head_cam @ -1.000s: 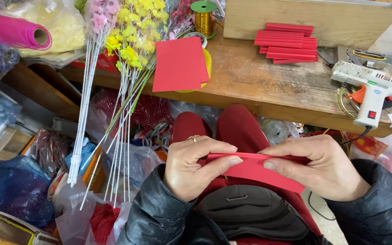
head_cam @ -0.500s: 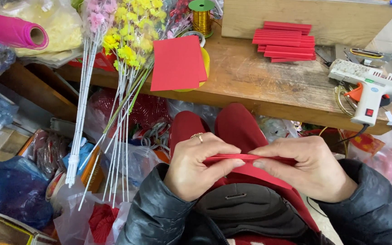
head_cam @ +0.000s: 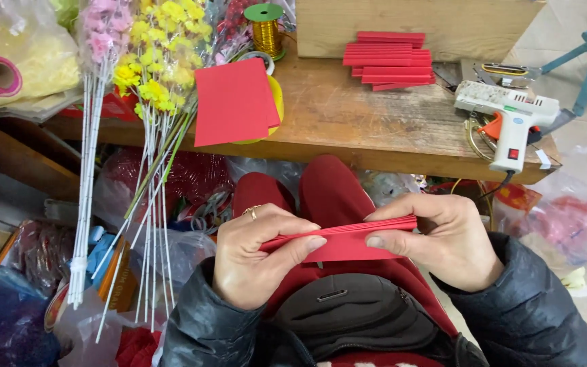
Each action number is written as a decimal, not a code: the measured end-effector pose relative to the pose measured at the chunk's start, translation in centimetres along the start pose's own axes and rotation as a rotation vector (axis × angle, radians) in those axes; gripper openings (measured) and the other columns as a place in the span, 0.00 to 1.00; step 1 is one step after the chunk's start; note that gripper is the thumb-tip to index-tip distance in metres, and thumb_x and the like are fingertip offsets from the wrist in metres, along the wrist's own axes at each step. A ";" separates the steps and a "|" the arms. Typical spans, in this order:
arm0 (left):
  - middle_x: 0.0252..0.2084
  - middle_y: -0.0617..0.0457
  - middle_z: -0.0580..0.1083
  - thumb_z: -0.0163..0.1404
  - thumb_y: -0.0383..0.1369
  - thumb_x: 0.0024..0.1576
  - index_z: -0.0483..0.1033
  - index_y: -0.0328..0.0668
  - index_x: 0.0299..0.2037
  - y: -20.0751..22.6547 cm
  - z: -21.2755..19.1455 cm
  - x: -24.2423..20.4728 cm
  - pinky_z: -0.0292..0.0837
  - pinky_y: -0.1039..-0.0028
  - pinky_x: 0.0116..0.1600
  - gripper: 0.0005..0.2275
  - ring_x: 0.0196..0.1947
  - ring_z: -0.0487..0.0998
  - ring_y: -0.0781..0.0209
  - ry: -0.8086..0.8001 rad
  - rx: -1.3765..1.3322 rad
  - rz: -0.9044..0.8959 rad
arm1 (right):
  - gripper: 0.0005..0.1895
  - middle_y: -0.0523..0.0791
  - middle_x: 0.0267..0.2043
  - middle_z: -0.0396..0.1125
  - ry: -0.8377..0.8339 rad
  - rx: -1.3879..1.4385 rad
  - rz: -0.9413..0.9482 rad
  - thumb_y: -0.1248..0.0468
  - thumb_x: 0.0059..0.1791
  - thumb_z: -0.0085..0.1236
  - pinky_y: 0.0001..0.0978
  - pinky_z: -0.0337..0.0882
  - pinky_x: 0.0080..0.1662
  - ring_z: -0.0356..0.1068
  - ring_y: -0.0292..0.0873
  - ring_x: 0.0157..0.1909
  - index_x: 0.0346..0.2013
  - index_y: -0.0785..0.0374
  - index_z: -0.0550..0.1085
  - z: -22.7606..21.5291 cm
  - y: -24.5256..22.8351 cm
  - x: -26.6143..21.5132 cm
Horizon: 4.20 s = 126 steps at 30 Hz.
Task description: Folding small red paper sheets to create decorative items.
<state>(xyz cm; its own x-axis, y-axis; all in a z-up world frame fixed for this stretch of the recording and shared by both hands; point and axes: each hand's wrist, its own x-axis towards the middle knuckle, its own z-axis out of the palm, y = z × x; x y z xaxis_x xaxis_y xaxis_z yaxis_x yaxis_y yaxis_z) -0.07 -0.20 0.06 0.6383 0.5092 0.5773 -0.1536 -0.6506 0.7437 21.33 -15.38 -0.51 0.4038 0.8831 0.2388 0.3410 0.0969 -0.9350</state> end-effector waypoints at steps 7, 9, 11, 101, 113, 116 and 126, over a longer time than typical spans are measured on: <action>0.33 0.54 0.83 0.65 0.30 0.53 0.85 0.45 0.38 -0.1 0.2 -0.1 0.77 0.77 0.42 0.05 0.30 0.82 0.65 -0.010 -0.027 -0.011 | 0.09 0.48 0.33 0.83 0.046 0.072 0.023 0.68 0.39 0.75 0.23 0.77 0.38 0.77 0.35 0.32 0.33 0.65 0.86 0.1 0.3 -0.2; 0.32 0.55 0.83 0.65 0.30 0.53 0.85 0.47 0.37 -0.3 0.4 -0.1 0.76 0.78 0.41 0.05 0.30 0.82 0.66 -0.005 -0.031 -0.026 | 0.08 0.47 0.32 0.83 0.045 0.054 0.028 0.67 0.39 0.75 0.23 0.75 0.37 0.76 0.34 0.31 0.31 0.64 0.86 0.1 0.6 -0.1; 0.32 0.54 0.83 0.65 0.30 0.53 0.85 0.47 0.37 -0.2 0.5 -0.1 0.76 0.78 0.41 0.05 0.30 0.82 0.66 -0.005 -0.036 -0.031 | 0.07 0.47 0.31 0.82 0.039 0.069 0.008 0.67 0.40 0.74 0.23 0.75 0.37 0.76 0.34 0.31 0.31 0.64 0.86 0.1 0.6 -0.1; 0.30 0.40 0.81 0.67 0.18 0.48 0.79 0.32 0.37 -6.4 7.1 -0.2 0.88 0.51 0.37 0.11 0.30 0.86 0.42 0.732 -1.058 -0.792 | 0.12 0.61 0.28 0.73 0.267 0.546 0.200 0.78 0.44 0.67 0.48 0.81 0.26 0.76 0.54 0.25 0.41 0.79 0.77 6.3 7.8 2.1; 0.33 0.28 0.82 0.71 0.17 0.42 0.84 0.25 0.41 -9.2 6.4 -1.9 0.87 0.51 0.34 0.16 0.31 0.85 0.35 0.211 -0.852 -0.652 | 0.07 0.54 0.16 0.69 0.089 0.246 0.088 0.79 0.40 0.69 0.37 0.74 0.20 0.68 0.42 0.15 0.31 0.75 0.80 1.4 5.1 2.9; 0.31 0.28 0.81 0.70 0.16 0.42 0.84 0.24 0.40 -9.1 6.3 -1.9 0.87 0.55 0.30 0.15 0.27 0.85 0.37 0.214 -0.843 -0.658 | 0.11 0.54 0.16 0.70 0.048 0.226 0.070 0.79 0.38 0.71 0.37 0.75 0.20 0.69 0.42 0.15 0.34 0.76 0.81 1.9 4.9 2.9; 0.28 0.26 0.81 0.68 0.15 0.44 0.84 0.21 0.37 -8.4 4.6 -1.6 0.86 0.62 0.25 0.12 0.23 0.85 0.41 0.160 -0.842 -0.602 | 0.09 0.62 0.22 0.73 0.032 0.520 -0.028 0.80 0.40 0.64 0.33 0.72 0.13 0.70 0.44 0.14 0.35 0.80 0.79 2.3 8.0 2.5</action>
<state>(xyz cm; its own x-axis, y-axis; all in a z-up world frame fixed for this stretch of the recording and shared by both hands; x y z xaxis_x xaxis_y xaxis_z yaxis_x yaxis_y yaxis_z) 3.70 1.83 -8.64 0.6860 0.7271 0.0259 -0.3582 0.3065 0.8819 23.17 -11.32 -7.98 0.4294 0.8632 0.2654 -0.1117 0.3424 -0.9329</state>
